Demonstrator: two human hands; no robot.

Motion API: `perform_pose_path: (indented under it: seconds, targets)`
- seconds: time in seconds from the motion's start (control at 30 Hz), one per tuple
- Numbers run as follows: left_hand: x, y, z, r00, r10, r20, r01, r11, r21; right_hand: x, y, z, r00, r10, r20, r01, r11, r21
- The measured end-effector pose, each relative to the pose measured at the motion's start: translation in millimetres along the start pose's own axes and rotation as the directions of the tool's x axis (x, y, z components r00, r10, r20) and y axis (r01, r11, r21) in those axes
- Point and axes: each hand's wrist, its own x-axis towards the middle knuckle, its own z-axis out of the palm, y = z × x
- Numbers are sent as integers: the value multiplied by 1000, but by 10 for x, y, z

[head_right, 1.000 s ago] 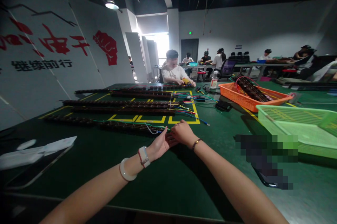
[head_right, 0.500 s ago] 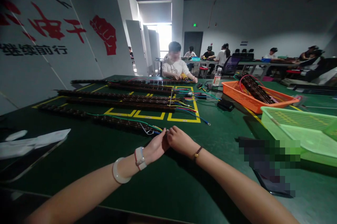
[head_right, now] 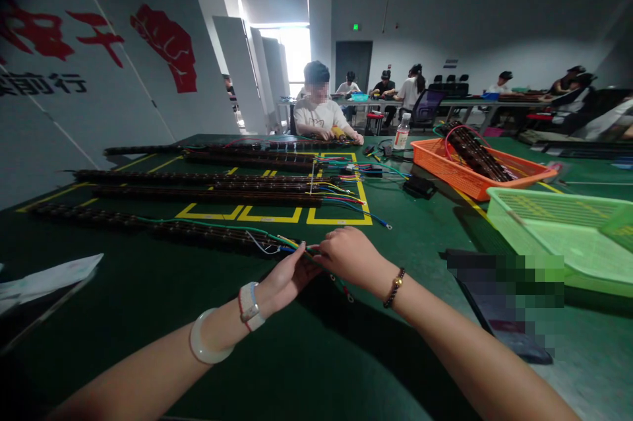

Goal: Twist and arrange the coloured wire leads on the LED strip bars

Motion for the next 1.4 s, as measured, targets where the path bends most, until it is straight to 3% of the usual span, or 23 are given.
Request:
perform_pose_path:
  seconds: [0.27, 0.43, 0.73, 0.9, 1.1, 1.4]
  targets:
    - [-41, 1, 43, 1000, 7, 13, -7, 998, 58, -9, -215, 262, 994, 40, 99, -26, 990, -136]
    - [-36, -6, 46, 999, 22, 26, -24, 998, 52, -24, -235, 240, 988, 110, 108, -98, 988, -117]
    - [-44, -42, 55, 993, 90, 74, -95, 993, 68, 7, 80, 99, 981, 191, 34, -190, 981, -35]
    - [-73, -32, 99, 996, 77, 39, -81, 990, 114, 69, 338, 351, 974, 209, -90, -210, 978, 1]
    - [-62, -23, 98, 997, 72, 16, -73, 989, 131, 131, 516, 716, 971, 188, -147, -191, 982, 0]
    - [-41, -16, 79, 999, 38, 17, -40, 994, 105, 110, 606, 889, 978, 154, -143, -154, 988, 11]
